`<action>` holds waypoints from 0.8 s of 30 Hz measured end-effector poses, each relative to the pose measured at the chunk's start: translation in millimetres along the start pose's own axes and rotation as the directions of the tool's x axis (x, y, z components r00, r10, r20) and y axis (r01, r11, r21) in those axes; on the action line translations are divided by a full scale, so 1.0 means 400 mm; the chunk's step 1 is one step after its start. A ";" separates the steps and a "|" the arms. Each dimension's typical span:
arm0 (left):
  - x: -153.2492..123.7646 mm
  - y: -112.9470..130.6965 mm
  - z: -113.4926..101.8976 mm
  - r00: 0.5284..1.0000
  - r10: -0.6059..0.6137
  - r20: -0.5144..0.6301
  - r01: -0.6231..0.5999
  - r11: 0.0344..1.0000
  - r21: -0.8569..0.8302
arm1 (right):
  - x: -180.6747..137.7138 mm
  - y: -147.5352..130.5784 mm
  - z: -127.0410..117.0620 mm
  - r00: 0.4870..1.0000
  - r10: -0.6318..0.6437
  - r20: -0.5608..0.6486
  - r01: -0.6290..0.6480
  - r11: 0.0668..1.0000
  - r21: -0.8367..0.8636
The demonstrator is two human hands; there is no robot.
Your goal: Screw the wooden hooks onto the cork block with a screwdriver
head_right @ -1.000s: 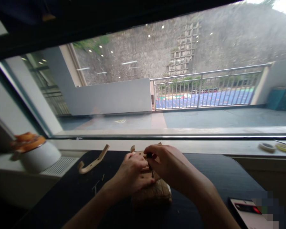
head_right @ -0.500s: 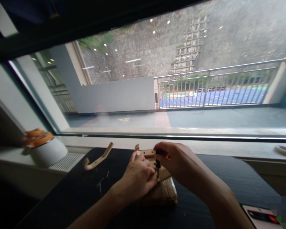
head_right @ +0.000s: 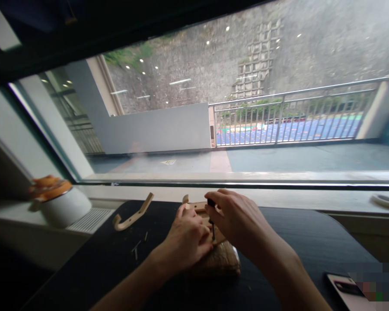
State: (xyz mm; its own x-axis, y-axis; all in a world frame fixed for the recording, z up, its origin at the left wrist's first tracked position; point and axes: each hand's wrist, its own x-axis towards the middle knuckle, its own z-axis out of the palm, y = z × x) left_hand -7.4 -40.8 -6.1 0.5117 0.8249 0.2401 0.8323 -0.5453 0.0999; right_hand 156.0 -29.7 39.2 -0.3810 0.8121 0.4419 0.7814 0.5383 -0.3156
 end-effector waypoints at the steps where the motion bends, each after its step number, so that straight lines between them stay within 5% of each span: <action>1: 0.000 0.001 -0.002 1.000 0.001 -0.002 -0.001 1.000 -0.001 | -0.001 -0.002 -0.001 1.000 -0.011 0.003 0.011 1.000 0.007; 14: 0.001 0.001 0.000 1.000 0.015 0.018 -0.015 0.999 0.029 | -0.001 0.008 -0.017 1.000 0.008 0.028 -0.010 0.998 0.064; 24: 0.000 0.001 0.008 1.000 0.009 0.002 -0.009 1.000 0.029 | -0.003 0.009 -0.019 0.999 0.046 0.023 -0.045 0.997 -0.059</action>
State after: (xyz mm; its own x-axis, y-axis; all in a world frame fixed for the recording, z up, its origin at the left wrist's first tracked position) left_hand -6.6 -40.6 -9.3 0.5200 0.8201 0.2390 0.8332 -0.5486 0.0695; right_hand 163.2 -30.3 44.1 -0.3557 0.8412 0.4073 0.8254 0.4872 -0.2853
